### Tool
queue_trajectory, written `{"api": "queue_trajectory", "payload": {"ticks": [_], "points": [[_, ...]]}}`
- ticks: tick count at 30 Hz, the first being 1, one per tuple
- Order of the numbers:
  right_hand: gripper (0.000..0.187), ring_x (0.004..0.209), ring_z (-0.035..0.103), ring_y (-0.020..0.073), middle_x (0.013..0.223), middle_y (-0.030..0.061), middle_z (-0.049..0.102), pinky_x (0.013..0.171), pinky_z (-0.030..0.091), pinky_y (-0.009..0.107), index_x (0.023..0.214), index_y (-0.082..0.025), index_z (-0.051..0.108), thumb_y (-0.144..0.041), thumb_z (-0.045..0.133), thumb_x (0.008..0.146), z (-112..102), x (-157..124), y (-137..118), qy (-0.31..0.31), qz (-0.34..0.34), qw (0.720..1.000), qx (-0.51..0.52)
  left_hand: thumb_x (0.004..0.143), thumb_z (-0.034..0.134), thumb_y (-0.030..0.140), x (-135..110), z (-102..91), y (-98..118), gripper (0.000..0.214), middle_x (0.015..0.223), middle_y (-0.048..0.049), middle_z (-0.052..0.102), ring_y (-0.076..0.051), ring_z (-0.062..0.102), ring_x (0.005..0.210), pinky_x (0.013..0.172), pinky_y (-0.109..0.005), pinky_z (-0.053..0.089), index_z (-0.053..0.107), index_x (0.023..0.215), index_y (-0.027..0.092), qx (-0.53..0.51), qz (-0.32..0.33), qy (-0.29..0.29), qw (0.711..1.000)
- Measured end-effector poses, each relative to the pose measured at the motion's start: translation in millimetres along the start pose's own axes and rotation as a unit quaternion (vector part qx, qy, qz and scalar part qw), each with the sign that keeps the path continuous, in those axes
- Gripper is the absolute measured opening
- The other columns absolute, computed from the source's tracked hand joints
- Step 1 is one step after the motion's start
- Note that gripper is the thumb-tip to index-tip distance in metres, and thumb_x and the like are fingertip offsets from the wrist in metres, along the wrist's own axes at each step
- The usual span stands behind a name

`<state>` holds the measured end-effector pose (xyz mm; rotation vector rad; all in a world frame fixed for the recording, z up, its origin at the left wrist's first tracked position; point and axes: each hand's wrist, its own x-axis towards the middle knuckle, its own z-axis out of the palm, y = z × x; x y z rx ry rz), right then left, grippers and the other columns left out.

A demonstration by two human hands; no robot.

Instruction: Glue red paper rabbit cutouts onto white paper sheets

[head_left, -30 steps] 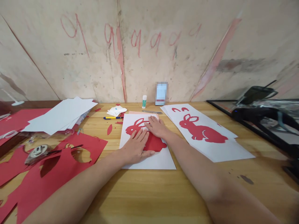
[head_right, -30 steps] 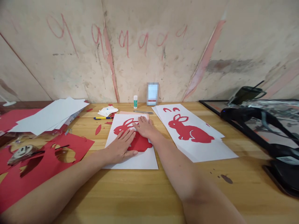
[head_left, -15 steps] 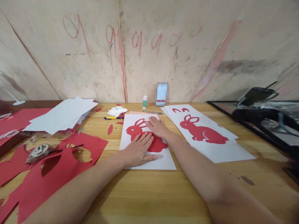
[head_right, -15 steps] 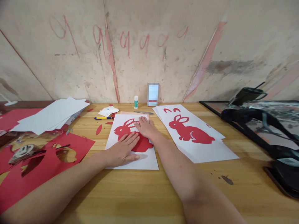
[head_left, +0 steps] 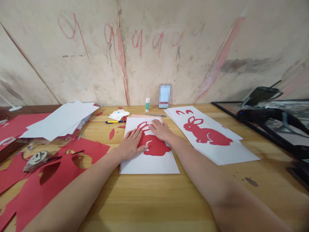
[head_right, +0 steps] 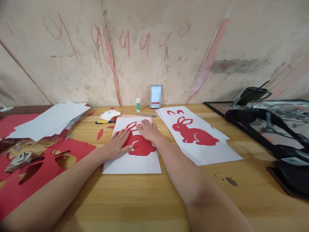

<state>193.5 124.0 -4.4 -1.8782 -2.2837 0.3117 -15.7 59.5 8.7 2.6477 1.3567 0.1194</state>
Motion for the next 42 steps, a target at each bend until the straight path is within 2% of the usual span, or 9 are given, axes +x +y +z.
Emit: {"api": "queue_trajectory", "payload": {"ticks": [3,7,14,18,24,27,32,37,42], "points": [[0.076,0.150,0.013,0.0216,0.161,0.0118,0.023,0.118,0.015,0.047,0.152,-0.013,0.027,-0.060,0.003,0.097,-0.3,0.3,0.4,0.002,-0.003,1.000,0.001,0.093,0.014,0.073,-2.2,-0.7,12.6,0.090,0.162,-0.0158,0.010,-0.029,0.005,0.151,0.121,-0.048,0.010,0.018,0.155,0.007,0.005,0.032,0.001,0.999],[0.075,0.150,0.015,0.0215,0.161,0.0114,0.024,0.117,0.015,0.046,0.152,-0.015,0.028,-0.060,0.004,0.098,-0.2,0.3,-0.1,0.006,-0.002,1.000,0.000,0.092,0.014,0.074,-5.7,4.7,26.5,0.092,0.161,-0.0166,0.014,-0.029,0.006,0.151,0.121,-0.048,0.010,0.019,0.155,0.008,-0.004,0.091,-0.024,0.996],[0.072,0.149,0.018,0.0217,0.160,0.0116,0.028,0.117,0.017,0.045,0.149,-0.015,0.032,-0.058,0.007,0.098,-0.4,0.0,-0.8,0.014,-0.005,1.000,0.002,0.092,0.015,0.074,-7.5,5.2,30.4,0.090,0.161,-0.0165,0.014,-0.028,0.008,0.151,0.122,-0.047,0.009,0.018,0.155,0.009,-0.019,0.101,-0.044,0.994],[0.067,0.148,0.022,0.0218,0.159,0.0123,0.030,0.117,0.018,0.045,0.148,-0.013,0.033,-0.054,0.009,0.100,-8.6,-4.5,-6.3,0.015,0.003,1.000,0.004,0.093,0.016,0.072,-3.7,-1.1,23.7,0.087,0.161,-0.0146,0.015,-0.028,0.009,0.150,0.122,-0.047,0.011,0.020,0.155,0.011,-0.024,0.069,-0.037,0.997],[0.074,0.151,0.009,0.0221,0.163,0.0136,0.017,0.120,0.006,0.046,0.153,-0.009,0.025,-0.058,0.012,0.098,-18.3,-13.6,-21.0,-0.012,-0.029,0.999,0.011,0.098,0.018,0.063,5.4,-0.9,-8.7,0.078,0.162,-0.0135,0.012,-0.029,0.007,0.150,0.120,-0.051,0.012,0.018,0.155,0.011,0.010,-0.031,0.011,0.999],[0.079,0.151,0.005,0.0225,0.164,0.0122,0.012,0.120,0.005,0.047,0.155,-0.009,0.019,-0.061,0.012,0.097,-10.3,-12.5,-21.1,-0.031,-0.047,0.998,0.006,0.098,0.021,0.062,7.2,4.3,-16.5,0.077,0.162,-0.0151,0.016,-0.031,0.011,0.150,0.120,-0.052,0.014,0.020,0.154,0.009,0.020,-0.038,-0.001,0.999],[0.082,0.151,0.006,0.0246,0.164,0.0111,0.012,0.120,0.008,0.050,0.156,-0.012,0.016,-0.066,0.015,0.094,3.8,-8.0,-12.9,-0.033,-0.069,0.997,-0.009,0.099,0.024,0.059,7.2,10.0,-17.2,0.072,0.161,-0.0149,0.018,-0.031,0.014,0.150,0.119,-0.053,0.015,0.022,0.154,0.012,0.026,-0.031,0.019,0.999],[0.082,0.151,0.005,0.0249,0.163,0.0137,0.011,0.120,0.007,0.049,0.156,-0.008,0.017,-0.064,0.014,0.095,-6.3,-14.4,-21.4,-0.032,-0.070,0.997,-0.004,0.100,0.026,0.053,9.5,9.7,-26.6,0.066,0.160,-0.0156,0.024,-0.030,0.016,0.149,0.118,-0.054,0.018,0.025,0.153,0.014,0.023,-0.049,0.037,0.998],[0.080,0.151,0.007,0.0250,0.162,0.0158,0.014,0.120,0.006,0.048,0.155,-0.007,0.019,-0.061,0.016,0.097,-6.9,-21.4,-37.4,-0.021,-0.126,0.992,-0.016,0.103,0.024,0.043,14.3,11.4,-39.2,0.056,0.159,-0.0159,0.028,-0.030,0.018,0.149,0.117,-0.056,0.021,0.029,0.151,0.016,-0.001,-0.099,0.062,0.993]]}}
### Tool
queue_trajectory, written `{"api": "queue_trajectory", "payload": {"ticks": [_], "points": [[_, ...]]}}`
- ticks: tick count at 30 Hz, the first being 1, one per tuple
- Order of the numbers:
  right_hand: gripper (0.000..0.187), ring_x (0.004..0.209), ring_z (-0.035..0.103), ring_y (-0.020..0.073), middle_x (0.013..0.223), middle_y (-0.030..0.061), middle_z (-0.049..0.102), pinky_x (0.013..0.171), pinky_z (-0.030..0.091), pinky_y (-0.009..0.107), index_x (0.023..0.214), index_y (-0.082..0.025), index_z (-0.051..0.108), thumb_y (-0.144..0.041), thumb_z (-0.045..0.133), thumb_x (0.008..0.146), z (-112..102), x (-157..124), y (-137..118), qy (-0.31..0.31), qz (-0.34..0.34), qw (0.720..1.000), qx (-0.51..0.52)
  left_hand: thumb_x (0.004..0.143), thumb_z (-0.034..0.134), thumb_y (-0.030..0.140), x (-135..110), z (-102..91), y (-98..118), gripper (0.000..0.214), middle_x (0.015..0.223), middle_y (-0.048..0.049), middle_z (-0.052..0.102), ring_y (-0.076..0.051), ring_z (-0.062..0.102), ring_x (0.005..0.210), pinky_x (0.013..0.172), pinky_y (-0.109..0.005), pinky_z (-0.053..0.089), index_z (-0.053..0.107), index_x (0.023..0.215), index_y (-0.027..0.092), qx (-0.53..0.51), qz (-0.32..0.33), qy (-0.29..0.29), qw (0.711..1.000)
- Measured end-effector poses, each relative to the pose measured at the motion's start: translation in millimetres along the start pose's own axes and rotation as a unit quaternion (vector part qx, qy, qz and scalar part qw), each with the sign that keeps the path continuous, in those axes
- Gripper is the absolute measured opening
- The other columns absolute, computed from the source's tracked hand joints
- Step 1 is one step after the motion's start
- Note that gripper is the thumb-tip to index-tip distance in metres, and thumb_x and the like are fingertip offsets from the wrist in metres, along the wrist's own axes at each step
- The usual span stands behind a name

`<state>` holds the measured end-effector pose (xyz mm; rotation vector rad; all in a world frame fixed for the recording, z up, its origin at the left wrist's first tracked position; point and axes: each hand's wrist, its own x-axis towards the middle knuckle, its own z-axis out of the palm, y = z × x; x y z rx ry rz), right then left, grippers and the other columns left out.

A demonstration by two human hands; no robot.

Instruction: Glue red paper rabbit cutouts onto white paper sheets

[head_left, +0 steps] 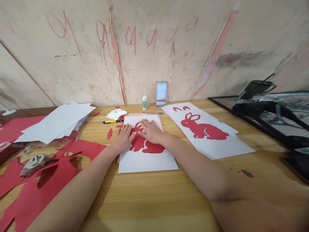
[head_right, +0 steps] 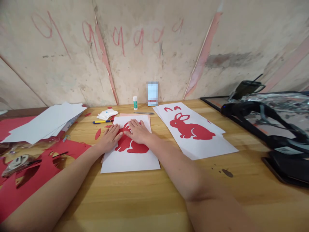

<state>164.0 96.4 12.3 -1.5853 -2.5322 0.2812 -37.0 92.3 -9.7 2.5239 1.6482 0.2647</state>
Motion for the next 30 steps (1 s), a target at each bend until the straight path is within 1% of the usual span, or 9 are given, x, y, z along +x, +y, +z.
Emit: {"api": "queue_trajectory", "payload": {"ticks": [5,9,12,15,18,21,25,28,30], "points": [[0.077,0.150,0.011,0.0262,0.162,0.0171,0.018,0.119,0.010,0.048,0.154,-0.007,0.023,-0.059,0.020,0.098,8.8,0.5,-5.0,-0.023,-0.013,1.000,-0.012,0.102,0.028,0.040,-0.4,2.6,-1.3,0.052,0.157,-0.0169,0.032,-0.031,0.022,0.148,0.115,-0.056,0.024,0.033,0.149,0.018,0.014,0.023,0.009,1.000],[0.076,0.150,0.011,0.0257,0.161,0.0169,0.018,0.119,0.011,0.047,0.154,-0.007,0.024,-0.058,0.019,0.098,6.4,1.1,-2.6,-0.014,-0.015,1.000,-0.009,0.102,0.026,0.041,-1.4,1.3,1.3,0.054,0.158,-0.0162,0.030,-0.030,0.020,0.148,0.117,-0.053,0.022,0.033,0.149,0.016,0.018,0.010,-0.001,1.000],[0.077,0.151,0.010,0.0255,0.162,0.0167,0.016,0.119,0.011,0.047,0.154,-0.006,0.022,-0.059,0.019,0.098,2.0,2.0,4.7,-0.007,0.013,1.000,0.000,0.102,0.025,0.043,-1.1,0.7,2.3,0.055,0.158,-0.0161,0.029,-0.029,0.018,0.149,0.117,-0.053,0.020,0.032,0.149,0.016,0.011,-0.002,-0.004,1.000],[0.079,0.151,0.008,0.0248,0.163,0.0141,0.014,0.120,0.010,0.048,0.155,-0.008,0.018,-0.062,0.017,0.096,1.1,3.4,16.1,-0.015,0.055,0.998,0.009,0.102,0.023,0.045,-0.8,0.1,3.0,0.056,0.159,-0.0155,0.028,-0.029,0.018,0.149,0.117,-0.053,0.019,0.032,0.149,0.016,0.004,0.002,-0.004,1.000],[0.081,0.151,0.007,0.0241,0.163,0.0128,0.013,0.120,0.009,0.049,0.156,-0.010,0.017,-0.064,0.016,0.095,4.5,5.2,26.2,-0.019,0.062,0.998,0.005,0.101,0.024,0.047,-0.7,-1.1,4.3,0.059,0.158,-0.0163,0.028,-0.029,0.018,0.149,0.118,-0.050,0.018,0.033,0.149,0.012,0.015,-0.002,-0.013,1.000],[0.082,0.151,0.008,0.0240,0.163,0.0125,0.013,0.120,0.009,0.049,0.156,-0.010,0.017,-0.064,0.016,0.095,5.9,5.7,29.5,-0.018,0.064,0.998,0.005,0.101,0.025,0.048,-0.5,-1.8,5.0,0.062,0.159,-0.0163,0.026,-0.029,0.017,0.149,0.119,-0.049,0.017,0.031,0.149,0.010,0.018,-0.006,-0.020,1.000],[0.080,0.151,0.008,0.0246,0.163,0.0131,0.014,0.120,0.009,0.049,0.156,-0.010,0.017,-0.063,0.017,0.095,-1.1,1.8,17.2,-0.010,0.058,0.998,0.002,0.102,0.026,0.044,1.1,-1.4,2.5,0.055,0.159,-0.0146,0.029,-0.028,0.020,0.149,0.118,-0.049,0.020,0.033,0.147,0.013,0.002,-0.007,-0.008,1.000],[0.080,0.151,0.007,0.0257,0.163,0.0157,0.013,0.120,0.006,0.049,0.155,-0.005,0.018,-0.060,0.016,0.096,-3.9,-2.8,-1.4,-0.001,0.018,1.000,-0.012,0.101,0.028,0.035,3.5,-0.9,-1.1,0.048,0.155,-0.0143,0.036,-0.027,0.025,0.147,0.118,-0.045,0.023,0.040,0.142,0.013,-0.007,-0.009,0.012,1.000],[0.080,0.151,0.007,0.0262,0.163,0.0155,0.013,0.120,0.006,0.050,0.155,-0.006,0.018,-0.060,0.016,0.096,-0.9,-4.5,-12.0,-0.020,-0.015,1.000,-0.013,0.099,0.030,0.029,5.0,-0.9,-3.2,0.043,0.153,-0.0126,0.040,-0.024,0.029,0.145,0.117,-0.043,0.026,0.044,0.138,0.015,-0.015,-0.012,0.023,1.000]]}}
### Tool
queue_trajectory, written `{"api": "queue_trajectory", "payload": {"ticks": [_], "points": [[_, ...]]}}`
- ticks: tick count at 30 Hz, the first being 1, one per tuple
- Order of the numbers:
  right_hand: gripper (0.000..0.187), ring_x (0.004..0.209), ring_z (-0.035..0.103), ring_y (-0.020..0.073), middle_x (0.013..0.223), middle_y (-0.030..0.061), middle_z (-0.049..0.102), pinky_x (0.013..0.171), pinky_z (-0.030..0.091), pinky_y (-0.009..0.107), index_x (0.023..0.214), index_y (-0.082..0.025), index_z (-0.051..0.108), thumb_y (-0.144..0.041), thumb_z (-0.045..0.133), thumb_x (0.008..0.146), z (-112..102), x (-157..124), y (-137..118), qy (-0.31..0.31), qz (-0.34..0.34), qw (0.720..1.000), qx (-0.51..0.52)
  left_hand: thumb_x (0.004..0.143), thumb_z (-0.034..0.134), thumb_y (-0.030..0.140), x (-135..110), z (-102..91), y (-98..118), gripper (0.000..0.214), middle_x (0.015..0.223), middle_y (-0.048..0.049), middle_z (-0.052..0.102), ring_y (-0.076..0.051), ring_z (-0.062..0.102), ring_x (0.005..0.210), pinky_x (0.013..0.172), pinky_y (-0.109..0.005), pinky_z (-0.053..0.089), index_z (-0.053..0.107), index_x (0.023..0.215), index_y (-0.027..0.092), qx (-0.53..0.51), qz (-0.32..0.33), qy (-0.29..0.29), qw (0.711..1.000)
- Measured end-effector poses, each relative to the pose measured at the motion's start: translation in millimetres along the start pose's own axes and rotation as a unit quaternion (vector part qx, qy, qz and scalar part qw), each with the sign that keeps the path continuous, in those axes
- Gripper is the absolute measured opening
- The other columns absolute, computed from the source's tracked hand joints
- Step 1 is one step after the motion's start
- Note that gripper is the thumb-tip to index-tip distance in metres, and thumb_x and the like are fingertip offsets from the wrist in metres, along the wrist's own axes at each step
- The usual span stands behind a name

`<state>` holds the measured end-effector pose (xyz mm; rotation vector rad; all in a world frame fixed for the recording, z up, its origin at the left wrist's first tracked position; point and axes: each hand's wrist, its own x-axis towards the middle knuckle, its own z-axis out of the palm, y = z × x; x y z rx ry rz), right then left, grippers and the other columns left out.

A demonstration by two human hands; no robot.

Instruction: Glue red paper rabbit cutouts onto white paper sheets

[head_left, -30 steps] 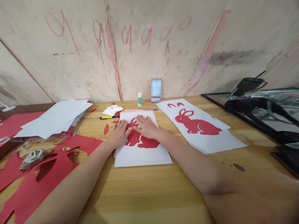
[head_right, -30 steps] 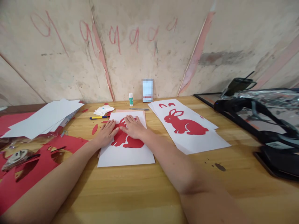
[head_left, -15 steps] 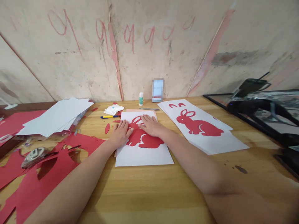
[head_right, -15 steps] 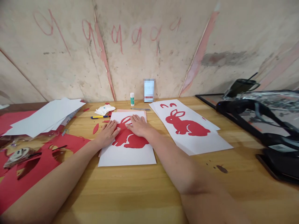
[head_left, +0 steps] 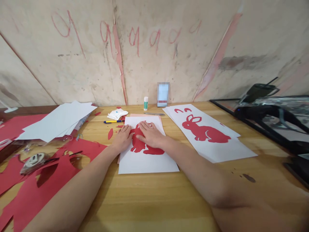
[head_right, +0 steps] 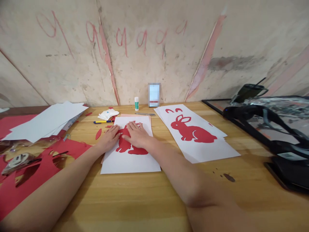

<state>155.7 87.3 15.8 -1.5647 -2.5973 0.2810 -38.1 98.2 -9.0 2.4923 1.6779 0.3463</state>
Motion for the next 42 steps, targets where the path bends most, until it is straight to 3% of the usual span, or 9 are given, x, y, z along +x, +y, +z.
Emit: {"api": "queue_trajectory", "payload": {"ticks": [3,8,12,15,21,28,33,42], "points": [[0.081,0.151,0.007,0.0274,0.163,0.0148,0.013,0.120,0.007,0.048,0.156,-0.007,0.017,-0.062,0.017,0.096,7.6,0.6,-7.2,-0.030,-0.013,0.999,0.011,0.098,0.033,0.026,1.0,-0.8,-1.0,0.042,0.152,-0.0110,0.042,-0.023,0.032,0.144,0.116,-0.044,0.029,0.044,0.138,0.018,-0.009,-0.006,0.007,1.000],[0.081,0.151,0.007,0.0272,0.163,0.0146,0.012,0.120,0.006,0.048,0.156,-0.007,0.017,-0.062,0.017,0.096,10.0,2.8,-3.7,-0.033,-0.016,0.999,0.022,0.098,0.032,0.026,-0.5,-4.2,2.9,0.048,0.156,-0.0145,0.035,-0.026,0.026,0.147,0.118,-0.044,0.025,0.039,0.143,0.010,0.004,-0.022,-0.006,1.000],[0.075,0.151,0.009,0.0253,0.162,0.0156,0.016,0.120,0.009,0.048,0.155,-0.006,0.019,-0.056,0.017,0.099,5.8,4.6,4.0,-0.017,-0.004,1.000,0.022,0.100,0.029,0.029,-3.1,-4.7,7.3,0.051,0.158,-0.0122,0.031,-0.025,0.021,0.148,0.120,-0.045,0.019,0.036,0.147,0.011,0.018,0.024,0.001,1.000],[0.069,0.150,0.011,0.0243,0.162,0.0146,0.019,0.119,0.011,0.047,0.154,-0.009,0.024,-0.051,0.016,0.100,4.8,6.8,14.7,-0.001,0.006,1.000,0.012,0.101,0.027,0.032,-5.3,-2.9,9.9,0.050,0.157,-0.0093,0.034,-0.024,0.024,0.148,0.120,-0.046,0.020,0.038,0.147,0.016,0.024,0.072,-0.029,0.997],[0.069,0.150,0.011,0.0249,0.162,0.0139,0.018,0.118,0.013,0.047,0.155,-0.011,0.023,-0.052,0.015,0.099,2.2,8.0,32.0,0.007,0.048,0.998,0.031,0.101,0.022,0.033,-6.7,-1.3,11.2,0.052,0.156,-0.0105,0.036,-0.026,0.026,0.147,0.119,-0.048,0.021,0.039,0.146,0.014,0.037,0.088,-0.043,0.995],[0.067,0.150,0.013,0.0265,0.162,0.0146,0.020,0.118,0.012,0.047,0.153,-0.016,0.031,-0.054,0.016,0.100,4.2,4.7,17.1,0.000,-0.030,1.000,0.008,0.101,0.025,0.039,-6.8,0.3,12.3,0.055,0.159,-0.0100,0.029,-0.025,0.021,0.149,0.119,-0.050,0.019,0.030,0.151,0.017,0.035,0.106,-0.046,0.993],[0.067,0.150,0.012,0.0258,0.162,0.0150,0.021,0.118,0.013,0.047,0.154,-0.014,0.029,-0.052,0.016,0.100,3.0,3.3,18.7,-0.017,-0.019,1.000,0.003,0.102,0.022,0.041,-7.7,-2.4,14.2,0.057,0.160,-0.0112,0.026,-0.027,0.020,0.149,0.119,-0.051,0.018,0.029,0.152,0.015,0.033,0.105,-0.078,0.991],[0.071,0.151,0.008,0.0237,0.164,0.0105,0.013,0.119,0.012,0.048,0.157,-0.015,0.017,-0.055,0.014,0.098,4.3,6.9,39.4,-0.019,0.031,0.999,0.013,0.102,0.025,0.041,-8.6,-3.3,15.3,0.054,0.159,-0.0102,0.030,-0.027,0.024,0.147,0.119,-0.051,0.021,0.034,0.150,0.018,0.040,0.108,-0.059,0.992]]}}
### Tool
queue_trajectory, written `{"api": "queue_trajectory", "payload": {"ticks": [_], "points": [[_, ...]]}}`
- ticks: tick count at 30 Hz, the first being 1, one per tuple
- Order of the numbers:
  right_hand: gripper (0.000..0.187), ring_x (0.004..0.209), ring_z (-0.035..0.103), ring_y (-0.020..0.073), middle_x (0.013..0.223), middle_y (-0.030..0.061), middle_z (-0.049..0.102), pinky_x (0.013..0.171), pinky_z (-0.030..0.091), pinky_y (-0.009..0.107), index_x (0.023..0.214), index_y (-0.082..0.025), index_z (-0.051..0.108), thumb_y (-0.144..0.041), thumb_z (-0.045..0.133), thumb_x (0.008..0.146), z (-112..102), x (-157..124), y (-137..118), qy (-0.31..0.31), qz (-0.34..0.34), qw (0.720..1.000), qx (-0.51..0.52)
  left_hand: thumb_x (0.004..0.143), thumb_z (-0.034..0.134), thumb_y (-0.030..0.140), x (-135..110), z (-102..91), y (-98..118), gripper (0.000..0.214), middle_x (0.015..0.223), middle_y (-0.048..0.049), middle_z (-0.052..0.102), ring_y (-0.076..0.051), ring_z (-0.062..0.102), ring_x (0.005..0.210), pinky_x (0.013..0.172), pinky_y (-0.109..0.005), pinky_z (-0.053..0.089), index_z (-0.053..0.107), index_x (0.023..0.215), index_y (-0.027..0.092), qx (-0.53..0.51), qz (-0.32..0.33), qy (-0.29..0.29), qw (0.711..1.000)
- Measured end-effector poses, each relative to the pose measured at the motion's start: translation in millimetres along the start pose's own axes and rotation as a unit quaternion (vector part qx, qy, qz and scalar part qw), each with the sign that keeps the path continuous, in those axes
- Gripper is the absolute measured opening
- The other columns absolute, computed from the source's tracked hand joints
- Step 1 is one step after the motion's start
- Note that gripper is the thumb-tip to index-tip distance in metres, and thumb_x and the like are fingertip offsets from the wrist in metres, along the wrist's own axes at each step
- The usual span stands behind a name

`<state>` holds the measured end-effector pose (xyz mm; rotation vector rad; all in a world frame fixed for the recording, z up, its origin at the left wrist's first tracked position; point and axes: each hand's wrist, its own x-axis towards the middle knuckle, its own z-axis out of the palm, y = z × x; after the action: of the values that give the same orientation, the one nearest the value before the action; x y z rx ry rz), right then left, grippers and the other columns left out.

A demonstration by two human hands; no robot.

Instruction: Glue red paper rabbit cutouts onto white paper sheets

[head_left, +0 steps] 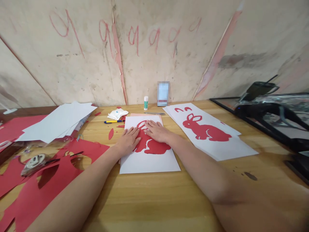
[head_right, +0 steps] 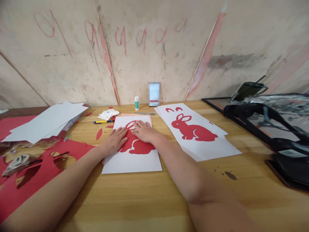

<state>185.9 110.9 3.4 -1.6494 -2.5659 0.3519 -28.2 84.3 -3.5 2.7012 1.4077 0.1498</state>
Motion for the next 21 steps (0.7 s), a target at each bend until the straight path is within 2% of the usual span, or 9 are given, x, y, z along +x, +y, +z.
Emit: {"api": "queue_trajectory", "payload": {"ticks": [3,6,9,13,21], "points": [[0.072,0.151,0.009,0.0240,0.164,0.0097,0.014,0.119,0.012,0.049,0.156,-0.016,0.019,-0.057,0.013,0.097,-0.5,0.4,3.6,0.012,0.024,1.000,-0.005,0.102,0.025,0.041,-0.2,-0.2,0.7,0.054,0.158,-0.0101,0.032,-0.027,0.025,0.147,0.119,-0.050,0.021,0.034,0.150,0.018,0.001,-0.004,0.003,1.000],[0.073,0.151,0.009,0.0249,0.163,0.0116,0.015,0.119,0.012,0.049,0.156,-0.014,0.020,-0.056,0.015,0.097,-4.0,-3.1,-3.5,0.019,0.025,0.999,-0.007,0.101,0.026,0.041,-0.4,-0.3,1.3,0.054,0.158,-0.0098,0.032,-0.027,0.026,0.147,0.119,-0.050,0.021,0.035,0.149,0.018,0.000,-0.005,0.005,1.000],[0.071,0.151,0.010,0.0250,0.162,0.0141,0.017,0.119,0.012,0.048,0.155,-0.011,0.023,-0.054,0.017,0.099,-6.2,-7.1,-17.4,0.016,-0.020,1.000,-0.016,0.101,0.025,0.039,-0.4,0.1,1.6,0.055,0.158,-0.0101,0.031,-0.027,0.024,0.147,0.119,-0.050,0.020,0.033,0.150,0.016,0.000,-0.007,0.003,1.000],[0.070,0.149,0.018,0.0270,0.159,0.0154,0.027,0.118,0.016,0.049,0.152,-0.011,0.031,-0.055,0.019,0.099,-3.3,-7.9,-28.4,0.008,-0.061,0.998,-0.032,0.102,0.022,0.040,-0.1,0.0,2.2,0.055,0.159,-0.0099,0.030,-0.027,0.023,0.148,0.120,-0.050,0.018,0.032,0.151,0.016,0.003,-0.008,-0.005,1.000],[0.068,0.150,0.015,0.0257,0.161,0.0151,0.021,0.118,0.016,0.046,0.153,-0.010,0.026,-0.051,0.020,0.100,-7.5,-6.7,-21.1,0.003,-0.013,1.000,-0.019,0.101,0.024,0.039,-1.1,-2.8,5.5,0.055,0.158,-0.0124,0.031,-0.028,0.025,0.147,0.118,-0.053,0.021,0.034,0.149,0.013,0.010,-0.011,-0.006,1.000]]}}
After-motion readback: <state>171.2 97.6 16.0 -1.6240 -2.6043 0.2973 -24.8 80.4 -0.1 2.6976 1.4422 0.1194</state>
